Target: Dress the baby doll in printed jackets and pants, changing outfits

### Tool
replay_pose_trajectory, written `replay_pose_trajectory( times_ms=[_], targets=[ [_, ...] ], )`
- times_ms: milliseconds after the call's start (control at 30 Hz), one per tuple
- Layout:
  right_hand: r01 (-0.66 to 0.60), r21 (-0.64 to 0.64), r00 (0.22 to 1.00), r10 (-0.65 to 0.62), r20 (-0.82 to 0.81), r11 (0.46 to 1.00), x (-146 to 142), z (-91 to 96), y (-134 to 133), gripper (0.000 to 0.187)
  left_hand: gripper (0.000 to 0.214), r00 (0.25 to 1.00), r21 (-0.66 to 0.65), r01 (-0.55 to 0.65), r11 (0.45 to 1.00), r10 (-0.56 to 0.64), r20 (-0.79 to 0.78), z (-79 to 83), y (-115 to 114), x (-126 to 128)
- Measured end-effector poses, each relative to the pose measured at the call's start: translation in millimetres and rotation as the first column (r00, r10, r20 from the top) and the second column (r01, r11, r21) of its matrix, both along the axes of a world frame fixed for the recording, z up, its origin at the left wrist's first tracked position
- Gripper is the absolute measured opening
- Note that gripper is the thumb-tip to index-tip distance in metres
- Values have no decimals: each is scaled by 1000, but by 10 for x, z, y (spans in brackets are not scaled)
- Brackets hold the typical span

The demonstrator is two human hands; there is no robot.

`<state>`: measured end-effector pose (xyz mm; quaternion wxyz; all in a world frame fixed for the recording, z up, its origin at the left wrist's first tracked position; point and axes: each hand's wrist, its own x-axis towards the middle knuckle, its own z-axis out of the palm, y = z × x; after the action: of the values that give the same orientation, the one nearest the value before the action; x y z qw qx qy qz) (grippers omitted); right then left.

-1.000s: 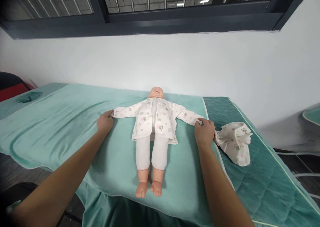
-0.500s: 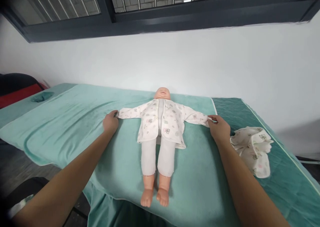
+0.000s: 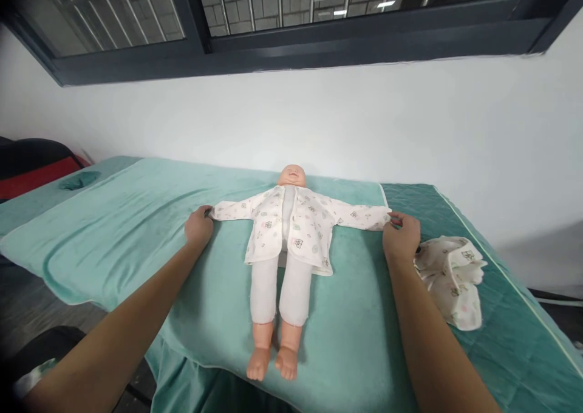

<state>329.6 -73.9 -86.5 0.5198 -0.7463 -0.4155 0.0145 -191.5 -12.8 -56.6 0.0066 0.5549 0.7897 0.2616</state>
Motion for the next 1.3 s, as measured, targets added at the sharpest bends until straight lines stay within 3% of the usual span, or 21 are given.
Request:
replay_pose_trajectory(
  times_ms=[267, 400, 467, 500, 567, 600, 667, 767, 867, 967, 1033, 1100, 1200, 1300],
  targets=[
    [-145, 187, 986, 127, 104, 972, -464, 120, -292, 24, 49, 999, 37, -1, 999, -1, 35, -39, 8, -19],
    [-241, 68, 956, 249, -157, 968, -852, 62, -357, 31, 44, 999, 97, -16, 995, 13, 40, -20, 2, 11],
    [-291, 63, 897, 295, -330, 955, -1021, 20, -366, 31, 37, 999, 171, -31, 985, 26, 36, 19, -36, 47],
    [-317, 120, 823, 336, -458, 941, -1088, 5, -366, 28, 34, 998, 212, -45, 976, 35, 52, 41, -69, 71],
    [-344, 295, 547, 445, -709, 892, -1180, -8, -357, 22, 30, 989, 276, -77, 958, 39, 142, 72, -162, 137],
    [-340, 371, 405, 490, -772, 864, -1206, -2, -348, 21, 31, 977, 288, -88, 953, 26, 212, 77, -219, 184],
    [-365, 430, 235, 529, -815, 826, -1231, 34, -322, 17, 34, 929, 267, -62, 962, -42, 367, 62, -346, 312],
    [-448, 442, 98, 534, -840, 777, -1252, 135, -271, 13, 35, 797, 192, 61, 980, -163, 581, 6, -522, 588],
    [-494, 473, -24, 532, -846, 730, -1305, 230, -209, 17, 31, 601, 164, 187, 968, -245, 761, -18, -615, 890],
    [-518, 469, -53, 520, -852, 715, -1367, 259, -127, 28, 33, 228, 205, 264, 943, -268, 936, 13, -599, 1116],
    [-526, 445, -43, 500, -865, 725, -1398, 249, -64, 31, 36, -31, 191, 311, 931, -191, 981, 40, -539, 1211],
    [-521, 402, -23, 458, -889, 753, -1422, 240, -11, 31, 40, -204, 160, 357, 920, -90, 975, 53, -455, 1275],
    [-490, 346, -6, 394, -919, 800, -1454, 250, 24, 30, 43, -349, 178, 384, 906, -36, 937, 42, -316, 1349],
    [-458, 365, 8, 415, -910, 811, -1471, 262, 33, 26, 43, -379, 196, 388, 901, -38, 925, 13, -180, 1420]
  ],
)
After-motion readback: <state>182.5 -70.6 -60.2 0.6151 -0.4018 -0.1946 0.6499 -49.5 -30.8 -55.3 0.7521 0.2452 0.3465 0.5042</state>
